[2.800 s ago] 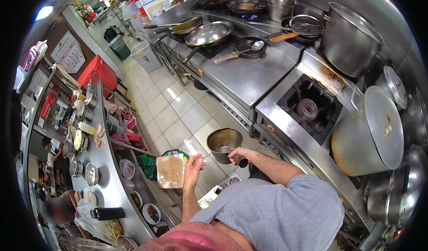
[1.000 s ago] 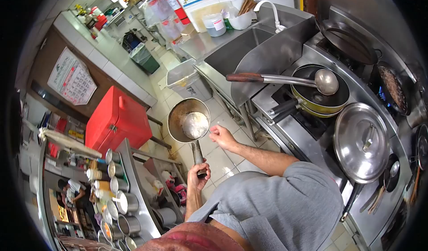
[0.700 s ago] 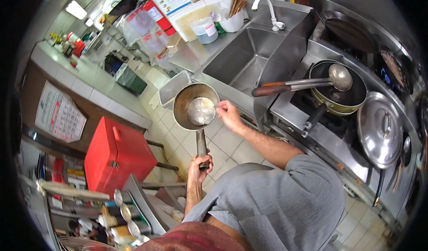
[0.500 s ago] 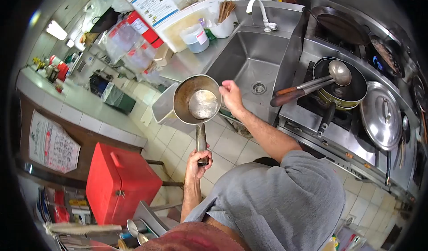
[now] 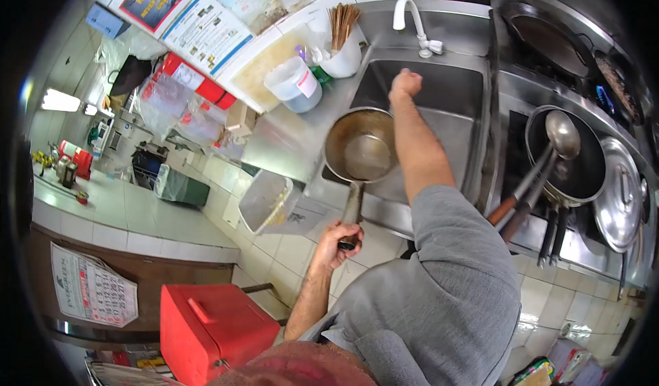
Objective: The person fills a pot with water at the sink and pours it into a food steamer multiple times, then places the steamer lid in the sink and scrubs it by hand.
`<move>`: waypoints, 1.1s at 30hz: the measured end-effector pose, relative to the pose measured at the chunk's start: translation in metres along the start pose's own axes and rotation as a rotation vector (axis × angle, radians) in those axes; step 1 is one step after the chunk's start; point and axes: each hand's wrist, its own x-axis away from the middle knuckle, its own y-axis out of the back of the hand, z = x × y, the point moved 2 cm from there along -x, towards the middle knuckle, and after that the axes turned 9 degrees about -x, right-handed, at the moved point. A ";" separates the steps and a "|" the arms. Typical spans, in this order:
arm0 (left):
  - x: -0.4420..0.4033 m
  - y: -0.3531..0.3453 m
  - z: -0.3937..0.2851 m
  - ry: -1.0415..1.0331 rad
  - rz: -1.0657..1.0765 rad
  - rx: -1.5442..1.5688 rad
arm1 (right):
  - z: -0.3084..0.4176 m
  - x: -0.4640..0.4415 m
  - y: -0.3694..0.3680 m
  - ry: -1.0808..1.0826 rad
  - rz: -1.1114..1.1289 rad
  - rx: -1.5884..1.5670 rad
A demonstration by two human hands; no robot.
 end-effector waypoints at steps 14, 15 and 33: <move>-0.201 0.015 0.007 0.542 0.232 0.067 | 0.078 -0.195 -0.008 -0.183 0.453 0.386; -0.208 0.013 0.007 0.608 0.239 0.075 | 0.078 -0.197 -0.008 -0.181 0.441 0.387; -0.332 -0.004 0.016 0.594 0.450 -0.033 | 0.072 -0.073 0.069 0.303 0.272 0.250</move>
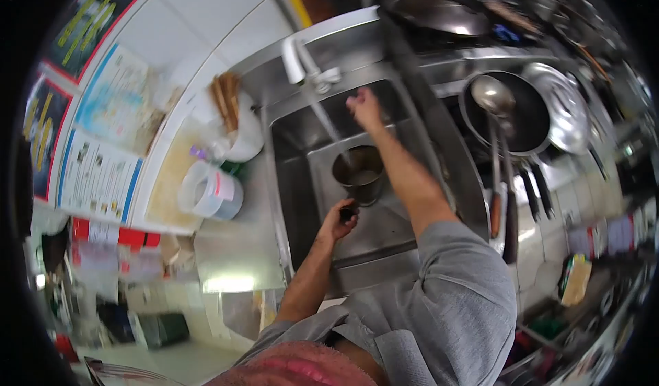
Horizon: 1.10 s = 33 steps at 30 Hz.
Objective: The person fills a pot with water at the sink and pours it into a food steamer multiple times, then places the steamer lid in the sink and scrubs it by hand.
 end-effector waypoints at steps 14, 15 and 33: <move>-0.024 0.054 0.023 -0.169 -0.230 -0.731 | 0.061 0.352 0.145 0.292 -0.029 0.694; -0.015 0.054 0.018 -0.181 -0.215 -0.870 | 0.060 0.358 0.150 0.338 -0.020 0.731; 0.212 0.072 0.096 -1.284 -1.005 -0.982 | 0.042 0.369 0.165 0.418 0.145 0.990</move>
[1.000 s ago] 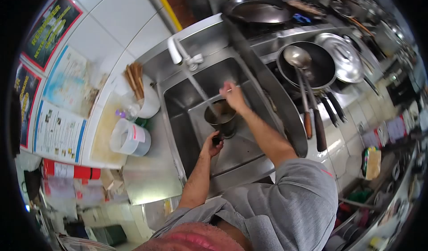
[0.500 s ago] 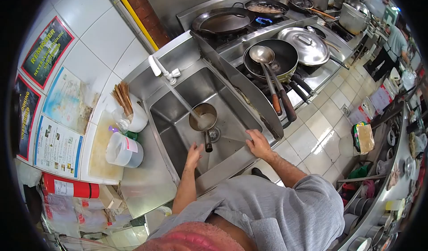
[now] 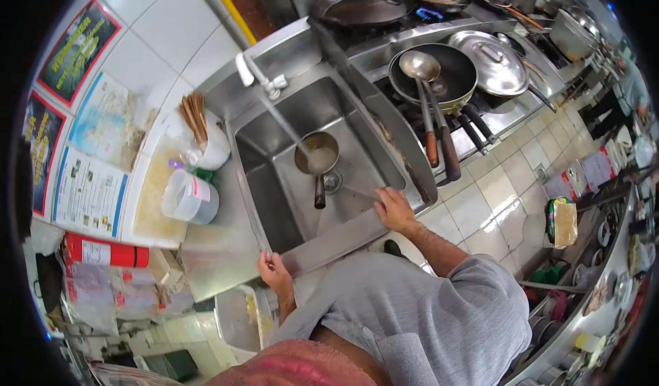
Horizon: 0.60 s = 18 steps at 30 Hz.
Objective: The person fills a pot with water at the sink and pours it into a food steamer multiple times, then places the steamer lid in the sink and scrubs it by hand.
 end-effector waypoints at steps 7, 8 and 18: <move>0.003 0.001 -0.003 0.070 -0.069 0.018 | -0.003 -0.003 -0.004 -0.078 0.097 -0.035; 0.001 0.001 -0.003 0.070 -0.076 0.008 | -0.005 -0.003 -0.005 -0.087 0.095 -0.025; -0.003 -0.010 0.000 -0.034 -0.014 -0.129 | -0.005 -0.004 -0.002 -0.134 0.114 -0.023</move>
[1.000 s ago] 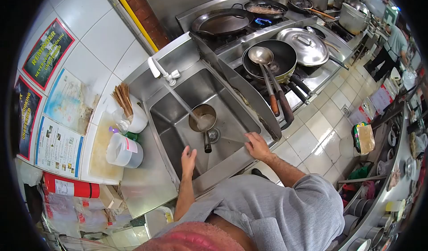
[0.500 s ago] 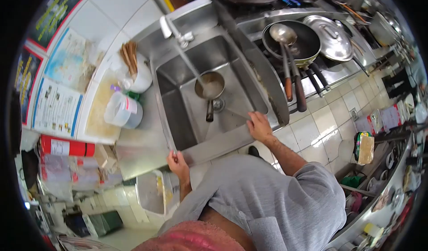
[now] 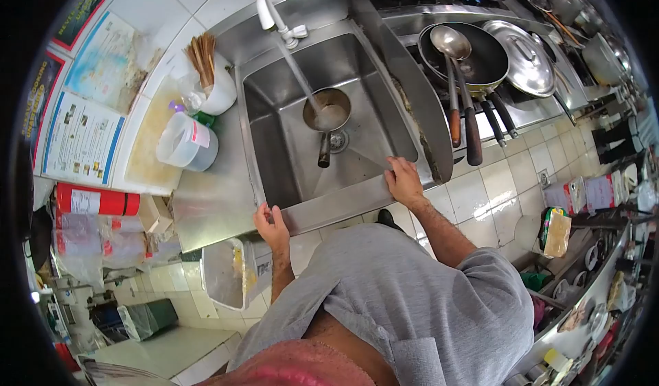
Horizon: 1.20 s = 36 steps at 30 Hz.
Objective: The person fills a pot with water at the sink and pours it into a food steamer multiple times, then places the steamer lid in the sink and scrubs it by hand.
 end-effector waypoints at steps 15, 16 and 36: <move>-0.002 0.000 -0.006 -0.070 0.022 -0.110 | 0.001 0.001 0.000 0.055 -0.086 0.005; -0.002 0.000 -0.007 -0.072 0.020 -0.106 | 0.004 0.002 0.002 0.053 -0.084 0.003; -0.001 -0.002 0.000 -0.106 0.044 -0.074 | 0.005 0.002 0.002 0.059 -0.061 0.014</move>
